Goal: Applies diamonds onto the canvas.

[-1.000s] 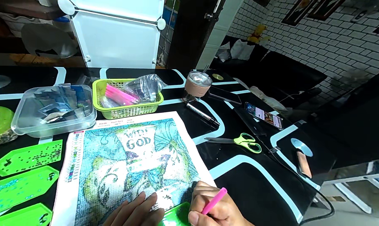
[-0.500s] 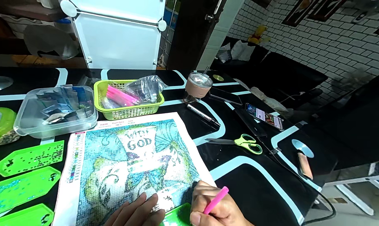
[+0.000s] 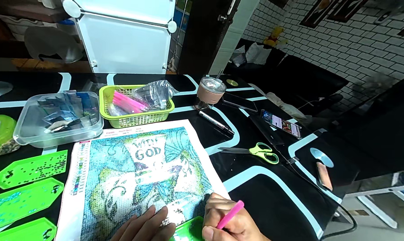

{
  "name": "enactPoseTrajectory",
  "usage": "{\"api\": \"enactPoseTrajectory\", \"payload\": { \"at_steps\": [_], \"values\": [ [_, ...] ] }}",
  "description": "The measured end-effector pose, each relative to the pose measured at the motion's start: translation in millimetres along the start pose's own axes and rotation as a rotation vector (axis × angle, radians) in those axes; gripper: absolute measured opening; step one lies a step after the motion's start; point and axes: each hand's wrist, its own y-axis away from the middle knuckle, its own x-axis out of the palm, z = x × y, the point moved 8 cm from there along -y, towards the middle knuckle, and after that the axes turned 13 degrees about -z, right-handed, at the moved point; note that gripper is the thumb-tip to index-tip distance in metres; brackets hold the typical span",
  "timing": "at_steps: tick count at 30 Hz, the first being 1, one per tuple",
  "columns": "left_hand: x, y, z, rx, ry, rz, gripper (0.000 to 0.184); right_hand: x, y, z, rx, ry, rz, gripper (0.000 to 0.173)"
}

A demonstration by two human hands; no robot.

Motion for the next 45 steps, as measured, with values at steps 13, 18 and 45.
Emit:
{"api": "enactPoseTrajectory", "payload": {
  "at_steps": [13, 18, 45],
  "values": [
    [-0.2, 0.2, -0.4, -0.001, -0.003, -0.008, 0.046, 1.9, 0.3, 2.5, -0.034, 0.040, 0.023, 0.033],
    [-0.3, 0.0, -0.2, -0.005, -0.007, 0.005, 0.045, -2.6, 0.1, 1.6, -0.033, 0.062, 0.004, 0.032],
    [0.3, -0.6, -0.5, -0.008, -0.008, 0.022, 0.048, -29.5, -5.3, -38.7, 0.300, 0.114, -0.375, 0.025]
  ]
}}
